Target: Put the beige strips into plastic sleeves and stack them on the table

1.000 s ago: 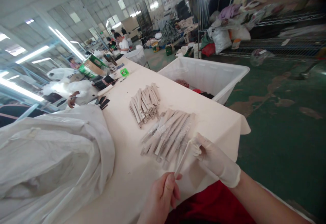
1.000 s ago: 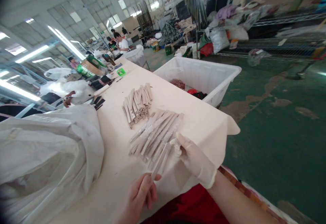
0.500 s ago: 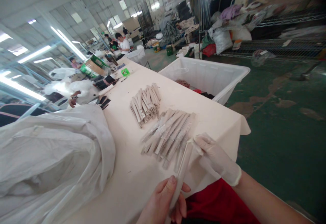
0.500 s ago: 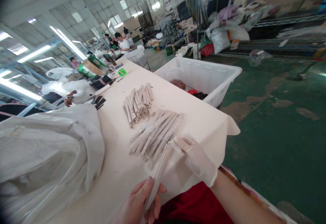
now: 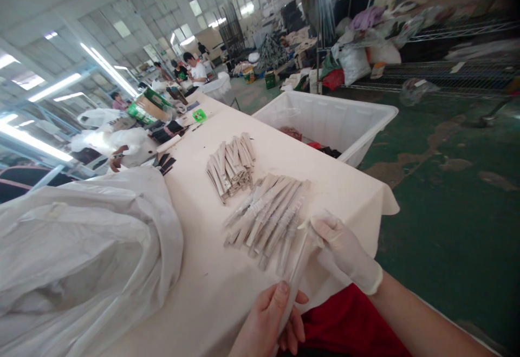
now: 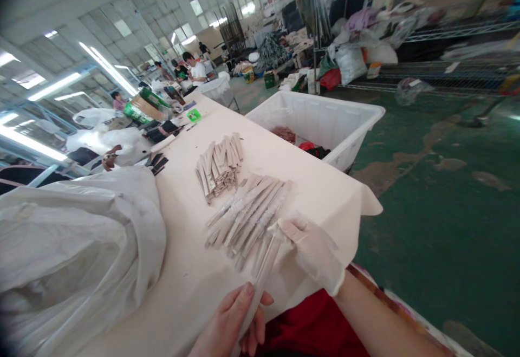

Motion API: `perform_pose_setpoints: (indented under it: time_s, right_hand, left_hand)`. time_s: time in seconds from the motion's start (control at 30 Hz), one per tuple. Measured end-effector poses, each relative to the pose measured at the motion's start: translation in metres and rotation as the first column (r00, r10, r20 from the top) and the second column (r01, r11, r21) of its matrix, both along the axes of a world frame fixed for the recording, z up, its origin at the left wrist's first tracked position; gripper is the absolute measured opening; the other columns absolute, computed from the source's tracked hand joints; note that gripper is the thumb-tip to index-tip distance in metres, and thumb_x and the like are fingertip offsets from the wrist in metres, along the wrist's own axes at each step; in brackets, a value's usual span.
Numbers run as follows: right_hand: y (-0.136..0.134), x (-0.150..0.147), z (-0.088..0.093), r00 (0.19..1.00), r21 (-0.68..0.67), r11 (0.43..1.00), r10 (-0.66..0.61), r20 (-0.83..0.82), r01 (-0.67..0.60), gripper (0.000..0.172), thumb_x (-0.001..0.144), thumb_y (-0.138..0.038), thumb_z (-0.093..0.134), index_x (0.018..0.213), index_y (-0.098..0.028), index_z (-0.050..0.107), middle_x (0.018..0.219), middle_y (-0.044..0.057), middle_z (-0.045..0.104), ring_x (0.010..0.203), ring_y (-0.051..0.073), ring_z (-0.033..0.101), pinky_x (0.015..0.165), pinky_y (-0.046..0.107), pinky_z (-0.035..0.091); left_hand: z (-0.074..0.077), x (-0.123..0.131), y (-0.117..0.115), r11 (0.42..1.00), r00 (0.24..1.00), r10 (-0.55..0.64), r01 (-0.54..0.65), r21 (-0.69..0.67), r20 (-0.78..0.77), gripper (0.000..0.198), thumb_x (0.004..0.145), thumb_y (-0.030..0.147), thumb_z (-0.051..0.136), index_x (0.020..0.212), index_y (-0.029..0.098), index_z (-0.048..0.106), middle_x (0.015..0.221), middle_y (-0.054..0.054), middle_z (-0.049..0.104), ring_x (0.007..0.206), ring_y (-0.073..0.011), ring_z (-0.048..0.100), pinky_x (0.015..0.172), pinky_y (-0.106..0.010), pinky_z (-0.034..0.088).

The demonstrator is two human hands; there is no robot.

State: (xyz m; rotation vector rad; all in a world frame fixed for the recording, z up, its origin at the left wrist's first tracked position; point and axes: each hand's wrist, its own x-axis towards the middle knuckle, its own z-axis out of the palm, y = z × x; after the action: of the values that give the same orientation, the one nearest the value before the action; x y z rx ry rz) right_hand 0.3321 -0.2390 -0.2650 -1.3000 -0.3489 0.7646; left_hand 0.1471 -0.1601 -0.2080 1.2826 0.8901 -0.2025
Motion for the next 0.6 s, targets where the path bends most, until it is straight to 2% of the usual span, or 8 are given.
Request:
perform_pose_setpoints:
  time_s: [0.07,0.13,0.23,0.27,0.33,0.43,0.5,0.6]
  right_hand:
    - [-0.001,-0.004,0.002,0.997,-0.031,0.997,0.073,-0.026,-0.074,0.029,0.07,-0.047,0.069,0.068,-0.017,0.066,0.064,0.001,0.063,0.061,0.016,0.051,0.061,0.028,0.04]
    - [0.001,-0.015,0.004,0.973,-0.01,0.976,0.216,-0.084,-0.217,0.031,0.065,-0.047,0.072,0.065,-0.016,0.065,0.059,-0.001,0.06,0.057,0.014,0.05,0.058,0.027,0.039]
    - [0.006,-0.034,0.004,0.863,0.143,0.883,0.467,-0.191,-0.447,0.04,0.068,-0.053,0.067,0.056,-0.016,0.058,0.053,-0.001,0.054,0.052,0.013,0.048,0.055,0.027,0.039]
    - [0.007,-0.037,0.004,0.846,0.178,0.872,0.487,-0.219,-0.456,0.042,0.069,-0.054,0.066,0.056,-0.016,0.057,0.053,-0.001,0.054,0.052,0.013,0.049,0.055,0.028,0.04]
    - [0.009,-0.038,0.004,0.878,0.189,0.914,0.4,-0.265,-0.359,0.039,0.069,-0.053,0.068,0.064,-0.015,0.062,0.056,0.001,0.057,0.053,0.014,0.05,0.056,0.029,0.042]
    - [0.011,-0.039,0.009,0.93,0.166,0.969,0.223,-0.293,-0.18,0.044,0.069,-0.05,0.07,0.097,-0.016,0.068,0.063,0.001,0.061,0.058,0.015,0.053,0.061,0.03,0.045]
    - [0.014,-0.046,0.013,0.93,0.181,0.961,0.254,-0.267,-0.21,0.052,0.07,-0.051,0.069,0.11,-0.018,0.065,0.067,0.001,0.063,0.062,0.016,0.056,0.065,0.03,0.046]
    - [0.018,-0.055,0.017,0.907,0.237,0.924,0.353,-0.23,-0.299,0.058,0.067,-0.055,0.071,0.111,-0.018,0.066,0.07,0.003,0.065,0.066,0.017,0.058,0.068,0.033,0.048]
  left_hand:
    - [0.001,0.002,0.004,0.999,0.999,-0.043,0.043,0.005,-0.021,0.067,0.074,0.073,0.041,0.093,0.011,0.058,0.05,0.002,0.056,0.036,-0.0059,0.043,0.038,-0.019,0.022]
    - [0.001,0.005,0.009,0.996,0.997,-0.082,0.083,0.018,-0.013,0.066,0.074,0.073,0.04,0.091,0.012,0.057,0.049,0.003,0.055,0.035,-0.0061,0.042,0.038,-0.019,0.023]
    - [-0.002,0.008,0.019,0.99,0.992,-0.124,0.121,0.073,0.03,0.06,0.079,0.069,0.035,0.088,0.014,0.055,0.05,0.003,0.055,0.036,-0.0068,0.043,0.039,-0.02,0.026]
    - [-0.003,0.007,0.022,0.984,0.988,-0.148,0.144,0.109,0.033,0.056,0.081,0.067,0.035,0.086,0.014,0.054,0.053,0.002,0.056,0.038,-0.0073,0.045,0.04,-0.02,0.028]
    - [-0.006,0.004,0.026,0.955,0.98,-0.197,0.189,0.227,0.011,0.044,0.083,0.058,0.04,0.082,0.016,0.053,0.059,0.002,0.057,0.046,-0.0084,0.05,0.046,-0.02,0.034]
    - [-0.006,0.001,0.028,0.873,0.982,-0.18,0.188,0.451,-0.06,0.033,0.086,0.049,0.04,0.078,0.019,0.05,0.057,0.005,0.05,0.048,-0.0084,0.044,0.05,-0.021,0.034]
    - [-0.004,0.0,0.028,0.847,0.992,-0.118,0.129,0.515,-0.054,0.033,0.088,0.048,0.036,0.078,0.02,0.049,0.052,0.007,0.041,0.045,-0.0083,0.036,0.047,-0.021,0.03]
    - [-0.002,-0.002,0.027,0.875,0.999,-0.053,0.048,0.482,-0.003,0.035,0.086,0.052,0.036,0.074,0.021,0.047,0.05,0.009,0.033,0.044,-0.0085,0.03,0.046,-0.021,0.026]
